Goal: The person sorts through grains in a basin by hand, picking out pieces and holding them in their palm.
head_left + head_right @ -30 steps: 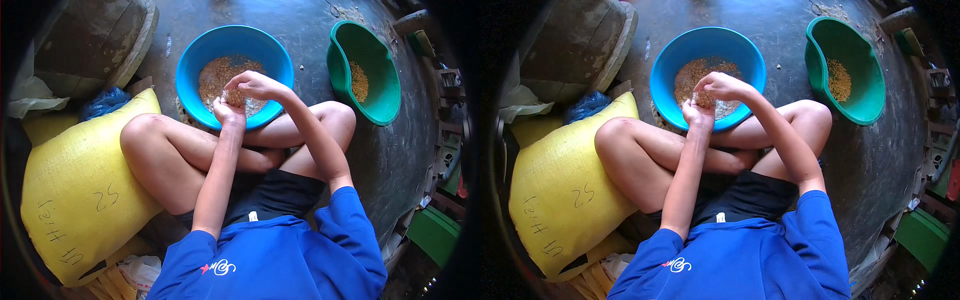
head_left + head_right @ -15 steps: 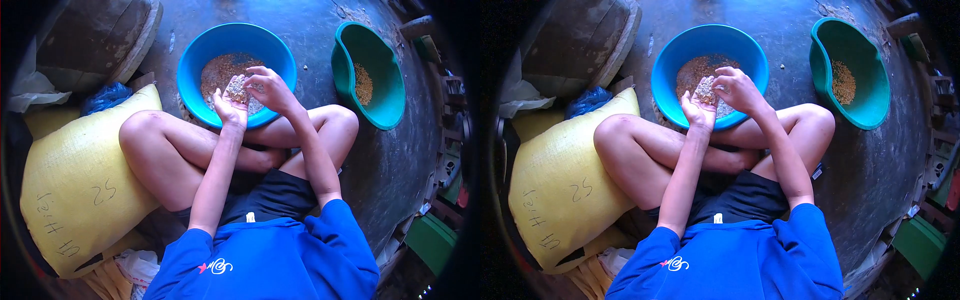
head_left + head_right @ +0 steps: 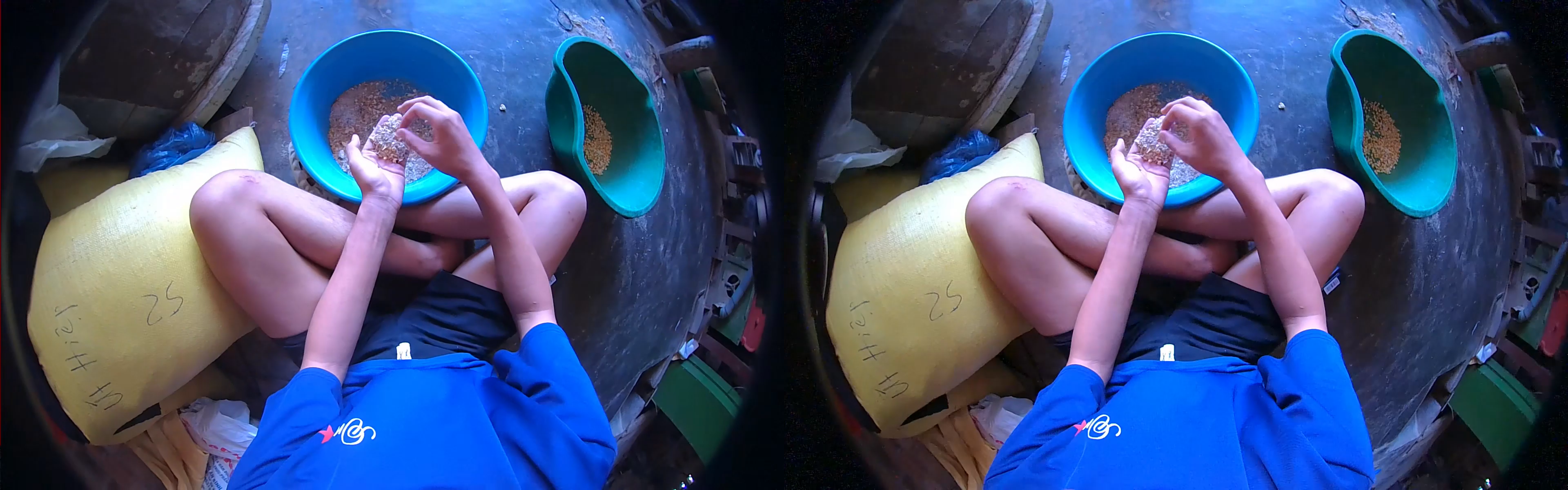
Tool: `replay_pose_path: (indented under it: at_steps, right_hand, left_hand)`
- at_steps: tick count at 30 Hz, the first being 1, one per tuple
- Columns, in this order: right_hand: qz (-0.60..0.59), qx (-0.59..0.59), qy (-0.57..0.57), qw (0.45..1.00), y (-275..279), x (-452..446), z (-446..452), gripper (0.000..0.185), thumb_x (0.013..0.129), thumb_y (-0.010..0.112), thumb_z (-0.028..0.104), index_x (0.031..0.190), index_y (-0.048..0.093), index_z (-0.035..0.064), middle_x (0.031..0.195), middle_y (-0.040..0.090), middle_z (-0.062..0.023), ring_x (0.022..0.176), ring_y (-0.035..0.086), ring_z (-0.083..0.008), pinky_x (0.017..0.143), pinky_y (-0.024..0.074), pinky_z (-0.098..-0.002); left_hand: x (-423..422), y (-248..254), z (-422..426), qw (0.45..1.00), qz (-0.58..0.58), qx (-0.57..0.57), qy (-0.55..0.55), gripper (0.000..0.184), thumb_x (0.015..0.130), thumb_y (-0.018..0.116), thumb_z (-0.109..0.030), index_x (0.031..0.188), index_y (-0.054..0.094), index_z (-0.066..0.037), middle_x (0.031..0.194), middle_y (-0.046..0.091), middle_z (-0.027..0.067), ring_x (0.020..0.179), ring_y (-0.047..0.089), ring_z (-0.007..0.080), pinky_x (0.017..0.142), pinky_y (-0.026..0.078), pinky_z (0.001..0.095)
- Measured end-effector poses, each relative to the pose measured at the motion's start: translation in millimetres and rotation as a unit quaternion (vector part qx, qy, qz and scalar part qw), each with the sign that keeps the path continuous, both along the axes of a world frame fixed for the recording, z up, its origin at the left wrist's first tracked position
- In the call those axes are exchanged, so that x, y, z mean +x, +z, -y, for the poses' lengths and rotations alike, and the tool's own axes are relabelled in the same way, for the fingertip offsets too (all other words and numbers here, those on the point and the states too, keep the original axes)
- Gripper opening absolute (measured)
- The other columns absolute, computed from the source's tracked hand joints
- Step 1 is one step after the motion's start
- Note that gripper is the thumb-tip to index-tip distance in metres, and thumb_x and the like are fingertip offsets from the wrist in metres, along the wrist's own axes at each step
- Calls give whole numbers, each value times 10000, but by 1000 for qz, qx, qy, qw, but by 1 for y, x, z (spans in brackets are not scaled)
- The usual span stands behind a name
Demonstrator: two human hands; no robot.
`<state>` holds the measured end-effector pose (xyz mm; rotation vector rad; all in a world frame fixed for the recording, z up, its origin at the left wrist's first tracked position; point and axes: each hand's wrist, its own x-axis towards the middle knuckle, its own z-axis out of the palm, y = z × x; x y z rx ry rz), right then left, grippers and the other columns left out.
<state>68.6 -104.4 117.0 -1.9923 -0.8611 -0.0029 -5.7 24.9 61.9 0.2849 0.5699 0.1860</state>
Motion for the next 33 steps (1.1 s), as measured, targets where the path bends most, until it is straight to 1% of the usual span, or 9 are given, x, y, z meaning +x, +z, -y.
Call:
replay_pose_path:
  at_steps: [1, 2, 5, 6, 9, 13, 26, 28, 33]
  right_hand:
    - [-41, 17, -1, 999, 5, 1, 0, 81, 843, 756, 80, 881, 700, 36, 1079, 732, -154, 970, 708, -300, 878, 563, -419]
    - [-73, 38, -21, 996, 2, 1, 0, 86, 844, 752, 59, 895, 699, 13, 931, 735, -149, 836, 722, -264, 776, 582, -369]
    - [-116, 49, 12, 992, 1, 2, 3, 106, 845, 761, 72, 906, 704, 7, 852, 724, -135, 772, 719, -242, 719, 581, -354]
    - [-95, 8, 36, 995, 1, 2, 5, 129, 861, 763, 45, 981, 730, 12, 866, 737, -107, 775, 721, -172, 724, 578, -307]
    - [-69, -56, 83, 993, 1, -4, 4, 128, 859, 759, 41, 982, 730, 19, 841, 730, -124, 739, 720, -191, 692, 578, -319]
    - [-32, -91, 69, 993, 0, -13, 0, 98, 867, 733, 61, 959, 715, 31, 753, 690, -149, 687, 703, -256, 627, 545, -372]
    - [-11, -114, 94, 989, -7, -15, -5, 103, 863, 703, 105, 953, 692, 55, 840, 727, -170, 784, 728, -319, 722, 576, -426]
    - [-22, -129, 91, 987, -6, -15, -5, 87, 870, 680, 131, 911, 675, 54, 842, 721, -179, 822, 726, -348, 747, 576, -463]
    - [-70, -75, 91, 991, -3, -12, -5, 104, 846, 704, 125, 886, 654, 43, 821, 709, -169, 801, 719, -337, 723, 568, -456]
  left_hand:
    - [1, 1, 0, 1000, 6, -1, 2, 698, 1039, 296, -513, 1403, 536, 32, 1355, 630, 204, 1233, 623, 318, 1056, 498, 475]
    - [1, 1, 1, 1000, 12, -3, 4, 702, 1039, 294, -513, 1404, 532, 38, 1364, 625, 214, 1237, 623, 326, 1060, 498, 477]
    - [1, 3, 0, 1000, 3, -6, 8, 706, 1039, 290, -512, 1416, 520, 39, 1397, 612, 219, 1266, 607, 332, 1070, 488, 473]
    - [0, 3, 1, 1000, -1, -1, 8, 707, 1039, 288, -513, 1418, 518, 38, 1404, 609, 220, 1274, 602, 334, 1073, 485, 474]
    - [0, 7, 1, 1000, -9, 11, 3, 716, 1040, 277, -531, 1420, 522, 23, 1402, 614, 211, 1283, 599, 324, 1078, 472, 462]
    - [-1, 5, 0, 1000, -6, 14, -7, 729, 1044, 262, -559, 1422, 524, 7, 1383, 628, 198, 1275, 606, 302, 1078, 465, 444]
    - [0, 4, 1, 1000, 14, -8, 10, 729, 1059, 259, -527, 1415, 487, 66, 1404, 575, 280, 1278, 590, 377, 1091, 478, 484]
    - [0, 2, 1, 1000, 21, -9, 9, 727, 1058, 260, -527, 1410, 492, 65, 1397, 583, 275, 1273, 594, 371, 1094, 475, 484]
    - [0, 0, 0, 1000, 18, 0, 11, 716, 1058, 263, -525, 1404, 506, 54, 1376, 605, 265, 1261, 603, 357, 1089, 479, 472]
